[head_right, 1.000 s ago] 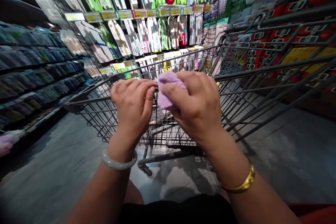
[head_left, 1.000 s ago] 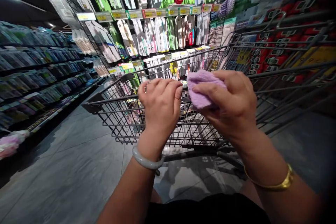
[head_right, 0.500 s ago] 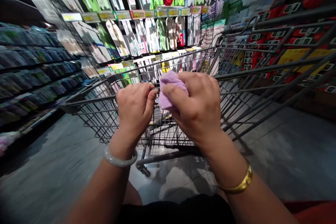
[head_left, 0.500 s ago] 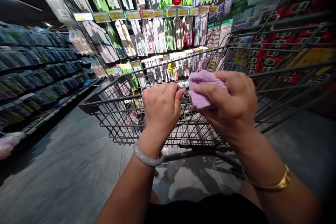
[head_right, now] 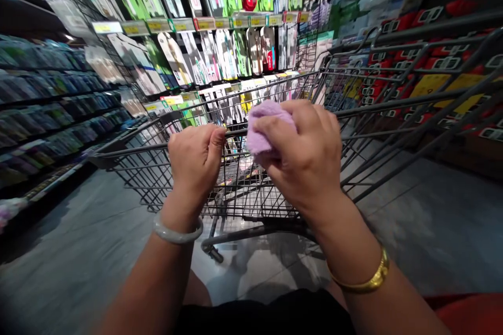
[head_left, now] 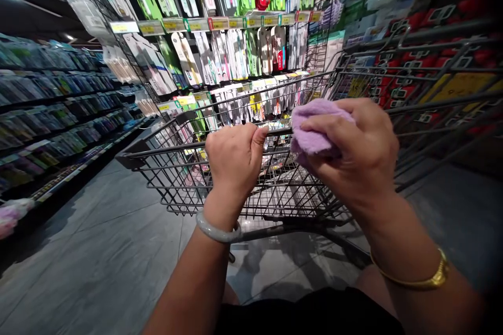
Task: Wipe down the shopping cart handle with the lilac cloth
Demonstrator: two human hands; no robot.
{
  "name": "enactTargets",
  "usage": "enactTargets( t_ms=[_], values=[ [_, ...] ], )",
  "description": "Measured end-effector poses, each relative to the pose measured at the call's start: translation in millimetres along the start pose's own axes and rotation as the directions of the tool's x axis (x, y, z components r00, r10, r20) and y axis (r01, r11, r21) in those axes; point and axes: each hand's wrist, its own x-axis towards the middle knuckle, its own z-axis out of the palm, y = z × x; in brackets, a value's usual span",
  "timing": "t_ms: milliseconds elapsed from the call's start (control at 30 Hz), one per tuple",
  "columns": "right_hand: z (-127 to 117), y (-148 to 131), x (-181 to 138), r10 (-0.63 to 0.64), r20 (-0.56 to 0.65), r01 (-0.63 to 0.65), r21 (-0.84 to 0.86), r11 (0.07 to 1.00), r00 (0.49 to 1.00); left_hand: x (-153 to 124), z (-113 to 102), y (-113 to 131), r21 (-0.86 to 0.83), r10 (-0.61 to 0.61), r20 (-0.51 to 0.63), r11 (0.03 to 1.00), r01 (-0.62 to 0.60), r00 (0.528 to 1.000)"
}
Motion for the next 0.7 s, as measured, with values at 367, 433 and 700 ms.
enactTargets(
  t_ms=[367, 433, 700],
  values=[
    [-21.1, 33.6, 2.7, 0.134, -0.137, -0.142, -0.048, 0.989, 0.981, -1.2, -4.3, -4.2, -0.016, -0.062, -0.034, 0.998, 0.061, 0.998],
    [-20.3, 15.8, 2.1, 0.107, -0.04, -0.109, -0.046, 0.993, 0.993, -0.8, -4.6, -3.1, -0.016, -0.071, -0.04, 0.997, 0.07, 0.997],
    [-34.7, 23.5, 4.3, 0.138, -0.083, -0.142, -0.037, 0.989, 0.987, -1.8, -9.7, 6.2, 0.02, -0.089, -0.071, 0.996, 0.091, 0.993]
  ],
)
